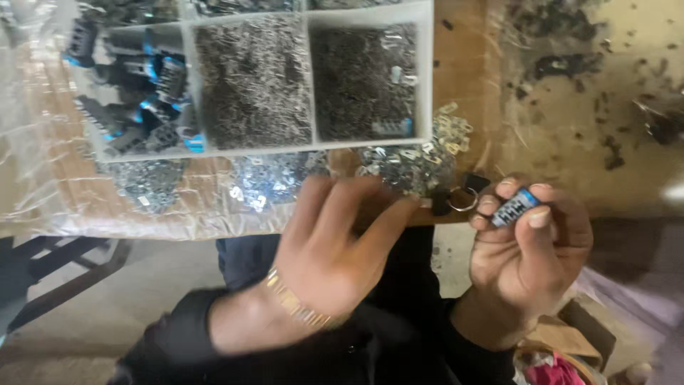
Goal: The person sits at a workbench assembling small spring-loaded pin components. They repeatedly pick tiny metal pins and springs from a compartment tray, insert them into a blue-capped cylindrical body held in one hand, press the parts into place by hand, and set finished assemblies on the table.
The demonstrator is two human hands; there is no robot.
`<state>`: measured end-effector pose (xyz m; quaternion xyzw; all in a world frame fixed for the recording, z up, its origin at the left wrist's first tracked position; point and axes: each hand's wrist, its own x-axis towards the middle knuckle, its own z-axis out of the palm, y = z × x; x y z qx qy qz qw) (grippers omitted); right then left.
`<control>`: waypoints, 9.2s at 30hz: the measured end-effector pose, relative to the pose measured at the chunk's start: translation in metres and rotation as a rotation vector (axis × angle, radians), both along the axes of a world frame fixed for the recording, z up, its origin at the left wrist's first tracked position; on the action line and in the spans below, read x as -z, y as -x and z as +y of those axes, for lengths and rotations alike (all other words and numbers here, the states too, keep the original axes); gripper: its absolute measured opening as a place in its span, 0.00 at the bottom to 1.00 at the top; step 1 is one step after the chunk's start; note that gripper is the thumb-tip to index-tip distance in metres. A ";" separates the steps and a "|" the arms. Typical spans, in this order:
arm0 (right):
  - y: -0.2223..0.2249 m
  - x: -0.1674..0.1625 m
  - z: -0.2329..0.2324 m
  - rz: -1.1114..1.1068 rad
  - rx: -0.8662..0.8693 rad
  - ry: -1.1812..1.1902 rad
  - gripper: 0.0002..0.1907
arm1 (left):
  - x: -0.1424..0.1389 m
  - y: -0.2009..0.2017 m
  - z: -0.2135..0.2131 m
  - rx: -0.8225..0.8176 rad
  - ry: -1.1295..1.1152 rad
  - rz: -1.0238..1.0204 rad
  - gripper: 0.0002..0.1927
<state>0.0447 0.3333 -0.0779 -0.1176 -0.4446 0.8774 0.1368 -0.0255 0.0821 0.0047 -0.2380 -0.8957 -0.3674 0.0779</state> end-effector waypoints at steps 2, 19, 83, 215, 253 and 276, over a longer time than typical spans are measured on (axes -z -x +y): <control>-0.006 0.012 0.006 -0.006 -0.021 0.005 0.07 | -0.004 -0.008 -0.019 -0.067 -0.041 0.095 0.13; -0.023 -0.039 -0.056 -0.100 -0.445 -0.065 0.26 | -0.001 -0.004 -0.038 -0.079 0.272 0.112 0.19; -0.001 -0.036 -0.143 -0.164 -0.566 -0.097 0.25 | 0.009 -0.056 -0.144 -0.306 -0.470 -0.210 0.13; -0.030 -0.038 -0.063 -0.193 -0.411 -0.107 0.25 | 0.013 -0.007 -0.045 0.031 0.201 0.086 0.17; -0.039 -0.038 -0.071 -0.311 -0.244 -0.100 0.19 | -0.007 -0.007 -0.038 -0.022 0.023 -0.152 0.14; -0.007 -0.047 -0.122 -0.237 -0.452 -0.159 0.21 | -0.011 -0.014 -0.094 -0.018 -0.333 -0.213 0.11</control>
